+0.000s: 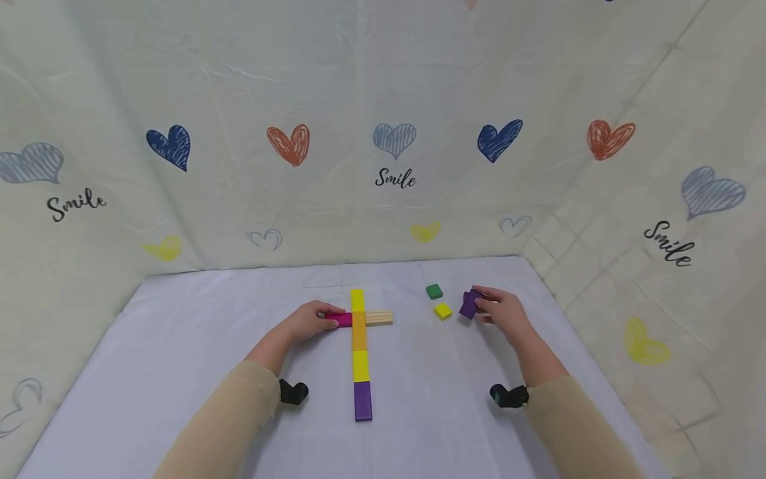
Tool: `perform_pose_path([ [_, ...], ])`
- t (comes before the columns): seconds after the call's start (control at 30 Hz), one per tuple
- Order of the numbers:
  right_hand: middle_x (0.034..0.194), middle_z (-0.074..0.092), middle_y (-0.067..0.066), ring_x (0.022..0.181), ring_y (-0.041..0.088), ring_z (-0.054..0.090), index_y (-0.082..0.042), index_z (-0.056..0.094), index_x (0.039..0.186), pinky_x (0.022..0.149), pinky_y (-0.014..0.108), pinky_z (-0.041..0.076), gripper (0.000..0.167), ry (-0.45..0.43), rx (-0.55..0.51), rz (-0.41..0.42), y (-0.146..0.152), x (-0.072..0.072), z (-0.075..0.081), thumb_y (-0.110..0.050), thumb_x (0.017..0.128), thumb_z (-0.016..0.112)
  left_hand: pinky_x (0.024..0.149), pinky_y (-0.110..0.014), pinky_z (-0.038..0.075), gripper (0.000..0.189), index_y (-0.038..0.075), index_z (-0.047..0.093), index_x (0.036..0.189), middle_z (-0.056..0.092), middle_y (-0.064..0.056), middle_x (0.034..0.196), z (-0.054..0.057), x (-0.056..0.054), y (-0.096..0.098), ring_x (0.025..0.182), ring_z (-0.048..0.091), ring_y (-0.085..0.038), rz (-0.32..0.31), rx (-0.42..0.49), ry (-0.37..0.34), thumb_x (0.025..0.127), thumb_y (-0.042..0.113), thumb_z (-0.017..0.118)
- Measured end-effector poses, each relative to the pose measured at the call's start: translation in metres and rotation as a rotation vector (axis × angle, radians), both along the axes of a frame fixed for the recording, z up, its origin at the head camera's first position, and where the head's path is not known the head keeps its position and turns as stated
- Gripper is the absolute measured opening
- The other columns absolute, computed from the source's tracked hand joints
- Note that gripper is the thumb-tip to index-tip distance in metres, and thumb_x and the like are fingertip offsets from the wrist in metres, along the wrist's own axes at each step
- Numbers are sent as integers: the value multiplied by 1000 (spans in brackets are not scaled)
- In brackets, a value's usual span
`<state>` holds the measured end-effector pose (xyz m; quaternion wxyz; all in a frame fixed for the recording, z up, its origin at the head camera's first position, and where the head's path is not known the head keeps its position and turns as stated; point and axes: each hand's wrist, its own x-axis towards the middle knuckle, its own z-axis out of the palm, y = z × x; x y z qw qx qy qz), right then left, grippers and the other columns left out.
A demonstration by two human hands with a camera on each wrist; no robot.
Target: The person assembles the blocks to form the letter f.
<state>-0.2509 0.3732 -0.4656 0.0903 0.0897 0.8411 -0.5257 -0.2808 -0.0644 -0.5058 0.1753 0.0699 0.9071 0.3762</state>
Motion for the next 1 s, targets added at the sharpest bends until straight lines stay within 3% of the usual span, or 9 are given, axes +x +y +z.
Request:
perform_pose_path([
  [0.23, 146, 45, 23, 104, 19, 60, -8, 44, 149, 82, 24, 55, 48, -1, -53, 15, -38, -16, 8, -21, 104, 52, 105, -56, 38, 26, 38, 72, 118, 56, -7, 134, 1, 1, 1, 119, 48, -30, 18, 0, -19, 93, 31, 70],
  [0.4, 143, 48, 24, 108, 25, 60, -7, 47, 147, 87, 31, 55, 45, 27, -75, 56, -69, -34, 10, -17, 103, 54, 104, -55, 40, 28, 37, 72, 120, 57, -7, 132, 3, 3, 1, 118, 48, -30, 17, -10, -22, 92, 30, 71],
  [0.7, 135, 58, 17, 109, 26, 61, -13, 54, 144, 84, 28, 55, 42, 18, -104, 47, -125, -68, 3, -18, 102, 57, 104, -54, 40, 27, 37, 72, 119, 57, -6, 132, 2, 4, 0, 117, 49, -29, 14, -3, -10, 93, 31, 69],
  [1.0, 132, 59, 17, 109, 28, 62, -13, 56, 142, 84, 31, 56, 41, 31, -146, 45, -174, -89, 0, -13, 101, 58, 104, -55, 39, 26, 39, 72, 118, 58, -5, 132, 0, 1, -1, 118, 49, -29, 8, -3, -18, 93, 32, 70],
])
